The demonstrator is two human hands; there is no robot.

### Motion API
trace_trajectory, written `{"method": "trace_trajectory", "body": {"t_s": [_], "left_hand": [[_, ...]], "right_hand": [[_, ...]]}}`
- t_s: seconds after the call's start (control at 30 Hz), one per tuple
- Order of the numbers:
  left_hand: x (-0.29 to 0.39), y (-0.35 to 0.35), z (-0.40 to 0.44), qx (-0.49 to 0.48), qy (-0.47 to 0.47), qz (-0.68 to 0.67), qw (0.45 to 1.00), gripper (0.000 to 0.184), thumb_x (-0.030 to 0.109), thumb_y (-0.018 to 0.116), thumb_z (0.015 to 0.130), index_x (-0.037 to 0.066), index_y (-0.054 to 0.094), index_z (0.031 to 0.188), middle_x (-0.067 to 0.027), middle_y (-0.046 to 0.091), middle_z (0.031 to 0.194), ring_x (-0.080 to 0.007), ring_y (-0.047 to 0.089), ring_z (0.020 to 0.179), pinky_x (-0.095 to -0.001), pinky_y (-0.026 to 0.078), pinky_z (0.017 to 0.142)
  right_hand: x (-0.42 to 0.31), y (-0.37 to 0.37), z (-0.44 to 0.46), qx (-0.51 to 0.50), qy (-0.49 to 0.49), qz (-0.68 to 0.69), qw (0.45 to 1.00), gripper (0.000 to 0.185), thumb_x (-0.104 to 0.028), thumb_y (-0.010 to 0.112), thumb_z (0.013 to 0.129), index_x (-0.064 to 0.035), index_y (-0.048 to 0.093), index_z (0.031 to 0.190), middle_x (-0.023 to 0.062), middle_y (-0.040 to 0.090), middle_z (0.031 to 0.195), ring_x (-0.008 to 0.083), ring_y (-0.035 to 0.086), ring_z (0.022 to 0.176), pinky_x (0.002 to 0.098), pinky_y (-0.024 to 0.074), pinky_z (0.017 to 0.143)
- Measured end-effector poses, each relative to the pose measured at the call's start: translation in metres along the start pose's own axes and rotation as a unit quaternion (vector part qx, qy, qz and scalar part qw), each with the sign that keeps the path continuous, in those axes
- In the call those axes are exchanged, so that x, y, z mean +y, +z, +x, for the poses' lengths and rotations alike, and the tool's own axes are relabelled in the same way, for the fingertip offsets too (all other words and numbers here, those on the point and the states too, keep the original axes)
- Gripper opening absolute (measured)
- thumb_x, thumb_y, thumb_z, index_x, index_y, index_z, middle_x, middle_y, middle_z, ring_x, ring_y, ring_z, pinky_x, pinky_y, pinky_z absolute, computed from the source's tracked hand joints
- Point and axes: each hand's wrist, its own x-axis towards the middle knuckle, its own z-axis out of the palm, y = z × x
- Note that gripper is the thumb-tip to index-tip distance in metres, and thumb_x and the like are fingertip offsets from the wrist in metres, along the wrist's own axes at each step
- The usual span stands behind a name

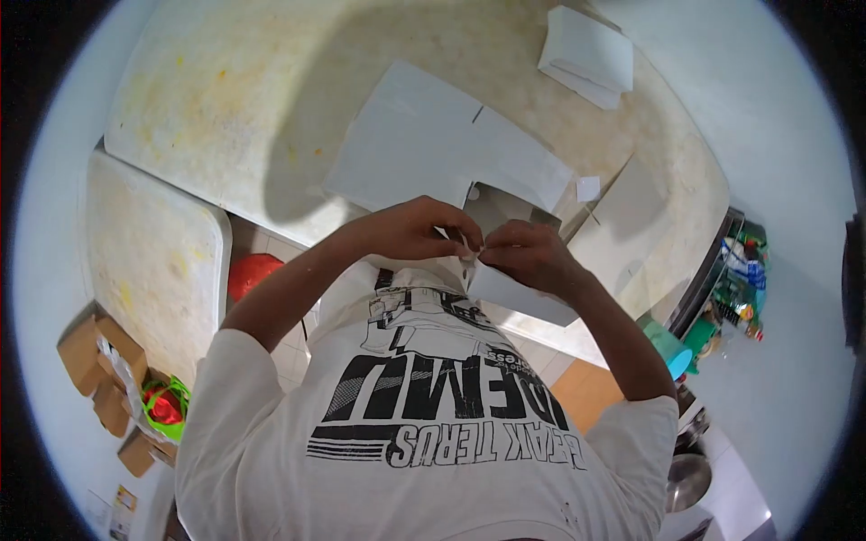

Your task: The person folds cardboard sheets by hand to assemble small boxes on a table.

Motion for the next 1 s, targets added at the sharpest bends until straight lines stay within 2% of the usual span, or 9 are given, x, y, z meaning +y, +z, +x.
{"method": "trace_trajectory", "body": {"t_s": [0.03,0.13,0.23,0.33,0.43,0.53,0.73,0.83,1.0], "left_hand": [[0.0,0.0,0.005,-0.014,-0.035,-0.014,0.999,0.022,0.005,0.064,0.085,0.003,0.063,0.107,-0.0107,0.065,0.103,-0.0205,0.065,0.095,-0.0341,0.054,0.085],[-0.012,0.001,0.015,-0.037,0.028,0.011,0.999,0.017,0.004,0.065,0.084,0.002,0.066,0.101,-0.009,0.067,0.1,-0.0194,0.066,0.091,-0.0332,0.055,0.082],[-0.022,-0.004,0.023,-0.083,0.027,0.026,0.996,0.013,0.002,0.064,0.084,0.002,0.067,0.097,-0.0076,0.068,0.096,-0.0181,0.067,0.086,-0.0309,0.057,0.075],[-0.025,-0.005,0.025,-0.085,-0.017,-0.062,0.994,0.011,0.001,0.061,0.085,0.002,0.069,0.093,-0.0058,0.069,0.091,-0.0151,0.067,0.081,-0.0262,0.056,0.069],[-0.016,-0.007,0.027,-0.083,-0.04,-0.073,0.993,0.01,0.001,0.06,0.086,0.002,0.068,0.092,-0.0049,0.069,0.087,-0.0151,0.067,0.08,-0.0262,0.056,0.066],[-0.015,-0.008,0.026,-0.091,-0.036,-0.063,0.993,0.011,0.001,0.059,0.087,0.002,0.067,0.094,-0.005,0.068,0.09,-0.0145,0.066,0.082,-0.0266,0.056,0.068],[-0.035,-0.004,0.028,-0.149,0.08,-0.054,0.984,0.012,0.001,0.058,0.088,0.002,0.065,0.097,-0.0041,0.063,0.094,-0.0121,0.062,0.083,-0.0247,0.053,0.066],[-0.029,-0.004,0.024,-0.152,0.02,-0.107,0.982,0.011,0.002,0.057,0.088,0.002,0.065,0.096,-0.0031,0.061,0.091,-0.0122,0.06,0.08,-0.0249,0.051,0.064],[-0.023,0.006,0.017,-0.087,0.034,-0.025,0.995,0.009,0.007,0.058,0.089,0.004,0.064,0.095,-0.0036,0.059,0.09,-0.0139,0.06,0.079,-0.027,0.05,0.065]], "right_hand": [[-0.001,-0.001,0.0,-0.008,0.007,0.002,1.0,0.016,-0.014,0.073,0.072,-0.0156,0.069,0.088,0.002,0.061,0.085,0.0191,0.063,0.08,0.0316,0.0535,0.064],[-0.005,-0.004,0.002,-0.021,0.027,0.011,0.999,0.018,-0.012,0.075,0.07,-0.016,0.069,0.086,0.001,0.056,0.082,0.0187,0.06,0.079,0.0316,0.0517,0.062],[-0.004,-0.003,-0.002,-0.016,0.035,0.038,0.999,0.019,-0.01,0.075,0.069,-0.0151,0.069,0.086,0.0008,0.053,0.08,0.0183,0.059,0.078,0.0312,0.0501,0.06],[-0.002,-0.001,-0.002,-0.005,0.032,0.076,0.997,0.019,-0.009,0.075,0.069,-0.0135,0.069,0.086,0.0014,0.053,0.08,0.0181,0.059,0.077,0.0306,0.0496,0.06],[0.001,-0.004,-0.004,-0.003,0.02,0.088,0.996,0.019,-0.009,0.075,0.069,-0.0115,0.068,0.086,0.002,0.053,0.08,0.0185,0.059,0.077,0.0303,0.0495,0.062],[0.002,-0.002,-0.005,0.0,0.027,0.1,0.995,0.019,-0.009,0.075,0.069,-0.0101,0.068,0.087,0.0028,0.054,0.081,0.0189,0.059,0.077,0.0305,0.0498,0.063],[0.001,0.006,-0.007,0.009,0.022,0.162,0.987,0.017,-0.008,0.074,0.073,-0.0081,0.068,0.089,0.0042,0.057,0.083,0.0196,0.059,0.077,0.0311,0.05,0.063],[0.001,0.005,-0.007,-0.001,0.015,0.179,0.984,0.017,-0.008,0.074,0.074,-0.0071,0.068,0.09,0.0046,0.057,0.082,0.0197,0.059,0.076,0.0315,0.0497,0.062],[0.009,0.009,-0.012,0.008,0.026,0.181,0.983,0.014,-0.006,0.076,0.072,-0.0068,0.068,0.084,0.0031,0.051,0.078,0.0171,0.055,0.067,0.0305,0.0437,0.054]]}}
